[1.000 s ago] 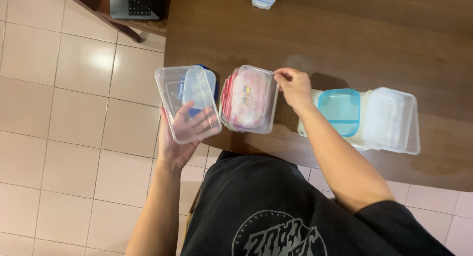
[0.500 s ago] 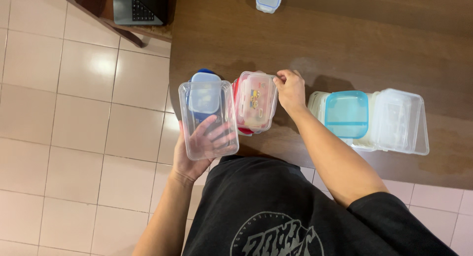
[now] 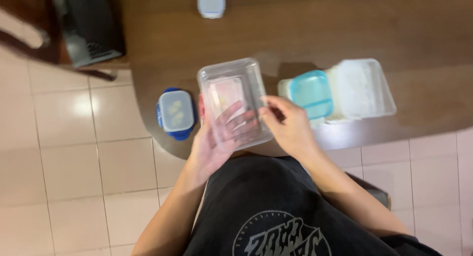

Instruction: The person opens several plastic food containers with colorful lids on a wooden table, removes the lids, and stacks the containers and lids into separate piles. The person handles each container one at a time, aligning lids with their corresponding bases before stacking them.

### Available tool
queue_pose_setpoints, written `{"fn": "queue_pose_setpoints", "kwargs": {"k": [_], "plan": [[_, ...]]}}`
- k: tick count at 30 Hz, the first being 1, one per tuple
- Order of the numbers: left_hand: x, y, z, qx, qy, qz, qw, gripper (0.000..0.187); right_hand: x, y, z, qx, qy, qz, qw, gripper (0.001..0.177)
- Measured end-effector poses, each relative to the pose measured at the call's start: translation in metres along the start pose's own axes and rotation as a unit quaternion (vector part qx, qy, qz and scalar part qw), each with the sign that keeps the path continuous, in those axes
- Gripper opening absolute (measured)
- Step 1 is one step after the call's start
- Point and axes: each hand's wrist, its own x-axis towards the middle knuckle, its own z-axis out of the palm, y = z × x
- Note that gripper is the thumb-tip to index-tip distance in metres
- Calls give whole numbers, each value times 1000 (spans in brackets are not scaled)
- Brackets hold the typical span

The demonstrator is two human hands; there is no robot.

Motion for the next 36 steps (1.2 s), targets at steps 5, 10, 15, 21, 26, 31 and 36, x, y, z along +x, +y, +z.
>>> {"fn": "queue_pose_setpoints", "kwargs": {"k": [5, 10, 15, 21, 26, 31, 36], "plan": [[67, -43, 31, 262, 97, 0, 960, 64, -19, 20, -78, -10, 134, 45, 990, 24], [120, -94, 77, 441, 77, 90, 890, 50, -29, 57, -166, -76, 198, 132, 968, 25], [168, -145, 128, 615, 94, 69, 780, 53, -16, 104, -233, -140, 184, 101, 968, 30], [208, -180, 149, 677, 163, 61, 715, 53, 14, 151, -275, -146, 102, 125, 976, 40], [213, -190, 147, 698, 210, 33, 684, 50, 26, 168, -280, -151, 37, 98, 983, 39], [215, -194, 141, 760, 218, 74, 607, 43, 32, 174, -275, -140, 5, 91, 986, 39], [214, -199, 133, 810, 195, 121, 539, 39, 33, 177, -273, -154, -1, 73, 985, 38]]}}
